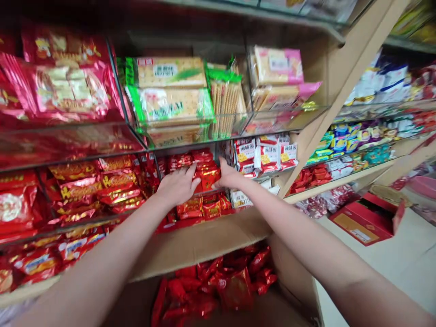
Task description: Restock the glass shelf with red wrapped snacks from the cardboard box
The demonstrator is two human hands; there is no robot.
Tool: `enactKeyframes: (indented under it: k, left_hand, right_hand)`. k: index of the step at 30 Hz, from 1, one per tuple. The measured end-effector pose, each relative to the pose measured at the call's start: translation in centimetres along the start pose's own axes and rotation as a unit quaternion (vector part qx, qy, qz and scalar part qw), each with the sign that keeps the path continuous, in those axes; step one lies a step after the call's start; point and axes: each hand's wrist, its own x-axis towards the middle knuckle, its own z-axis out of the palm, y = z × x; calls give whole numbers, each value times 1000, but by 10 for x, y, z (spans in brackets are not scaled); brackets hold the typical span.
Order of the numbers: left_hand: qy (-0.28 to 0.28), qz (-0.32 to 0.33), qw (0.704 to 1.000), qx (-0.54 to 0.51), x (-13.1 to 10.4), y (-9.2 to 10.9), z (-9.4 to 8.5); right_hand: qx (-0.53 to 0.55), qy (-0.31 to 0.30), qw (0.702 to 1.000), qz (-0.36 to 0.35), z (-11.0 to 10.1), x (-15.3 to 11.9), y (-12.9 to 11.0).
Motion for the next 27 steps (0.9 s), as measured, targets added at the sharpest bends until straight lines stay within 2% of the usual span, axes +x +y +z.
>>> enactKeyframes:
  k: [2,4,6,7,8,9,10,11,12,13,16,18,19,21,24,26,27]
  left_hand:
    - [33,27,999,-18,-9,2,-5]
    - [70,60,995,-41,-32,5,-13]
    - [126,98,985,-71,-72,11,-21]
    - [178,168,962,-121,-97,15,-23]
    - [182,208,952,-133,-124,20,-22]
    - [147,233,951,-139,-151,25,-17]
    - [52,225,961,-152,-176,31,-7]
    - [-86,165,974,-128,-197,36,6]
    - [-228,62,969,-66,-213,41,23]
    - [-268,6,963,-26,-225,44,42]
    - [-319,-120,939,51,-230,49,93]
    - [-336,-163,925,70,-223,45,112]
    - [-340,-174,921,70,-220,42,115]
    - [-344,-177,920,58,-218,36,112]
    - [-334,-159,928,40,-230,33,89]
    - [-315,-142,938,18,-240,36,69]
    - [-267,-123,955,-41,-243,38,59]
  right_hand:
    - [26,9,999,-34,1,-1,6]
    - [59,31,996,-66,3,-1,13]
    - [86,53,990,-99,7,-2,18]
    - [95,68,986,-119,8,-2,21]
    - [104,84,981,-143,9,-3,23]
    - [113,100,974,-169,10,-4,25]
    - [121,114,968,-190,11,-4,27]
    - [126,125,962,-206,12,-5,28]
    - [128,133,958,-218,13,-5,29]
    - [122,140,956,-225,14,-7,29]
    - [63,173,956,-228,14,-21,25]
    - [25,203,952,-229,13,-42,19]
    - [18,220,947,-235,11,-57,17]
    - [33,251,934,-252,9,-94,17]
    - [124,266,920,-259,14,-157,26]
    - [207,233,922,-231,26,-195,35]
    - [240,203,925,-213,33,-211,37]
